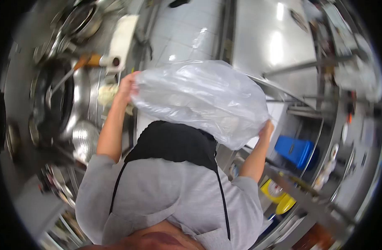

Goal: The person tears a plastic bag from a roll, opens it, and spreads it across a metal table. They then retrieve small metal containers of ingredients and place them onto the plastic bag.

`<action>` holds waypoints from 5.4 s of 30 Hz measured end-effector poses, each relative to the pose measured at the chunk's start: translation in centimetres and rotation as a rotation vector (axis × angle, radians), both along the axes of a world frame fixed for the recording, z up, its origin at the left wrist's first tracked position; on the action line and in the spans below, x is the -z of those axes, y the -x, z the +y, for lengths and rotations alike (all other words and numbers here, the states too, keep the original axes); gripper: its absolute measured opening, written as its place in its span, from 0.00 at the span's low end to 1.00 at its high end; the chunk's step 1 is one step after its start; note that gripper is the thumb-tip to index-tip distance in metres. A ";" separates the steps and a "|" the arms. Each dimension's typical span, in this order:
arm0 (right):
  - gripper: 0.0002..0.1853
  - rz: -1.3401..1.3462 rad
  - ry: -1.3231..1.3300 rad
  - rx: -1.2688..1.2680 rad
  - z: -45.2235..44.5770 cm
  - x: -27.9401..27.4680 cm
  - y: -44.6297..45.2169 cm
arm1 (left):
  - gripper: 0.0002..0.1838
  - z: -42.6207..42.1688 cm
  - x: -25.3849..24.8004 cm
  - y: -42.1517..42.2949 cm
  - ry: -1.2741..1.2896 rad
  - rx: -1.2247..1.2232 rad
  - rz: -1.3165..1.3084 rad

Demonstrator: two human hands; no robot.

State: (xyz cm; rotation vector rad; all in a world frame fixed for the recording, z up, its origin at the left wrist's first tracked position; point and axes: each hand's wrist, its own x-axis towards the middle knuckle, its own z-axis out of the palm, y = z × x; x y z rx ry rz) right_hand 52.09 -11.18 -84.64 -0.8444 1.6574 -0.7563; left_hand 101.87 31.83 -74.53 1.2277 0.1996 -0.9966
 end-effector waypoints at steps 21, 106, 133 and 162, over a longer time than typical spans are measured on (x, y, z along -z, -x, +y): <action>0.10 0.337 -0.444 -2.937 36.7 -3.7 -26.6 | 0.19 12.4 9.8 35.0 -0.782 0.134 -0.553; 0.10 -1.069 2.170 -2.753 83.2 -12.4 -17.2 | 0.23 31.2 8.0 56.1 -1.016 -0.692 0.150; 0.11 0.103 0.897 -2.845 89.2 -18.2 -37.8 | 0.25 35.9 7.5 54.4 -0.999 -0.499 0.038; 0.12 -0.462 0.224 -2.309 84.3 -15.4 -38.0 | 0.25 44.6 -21.7 71.7 -1.273 -1.131 -0.105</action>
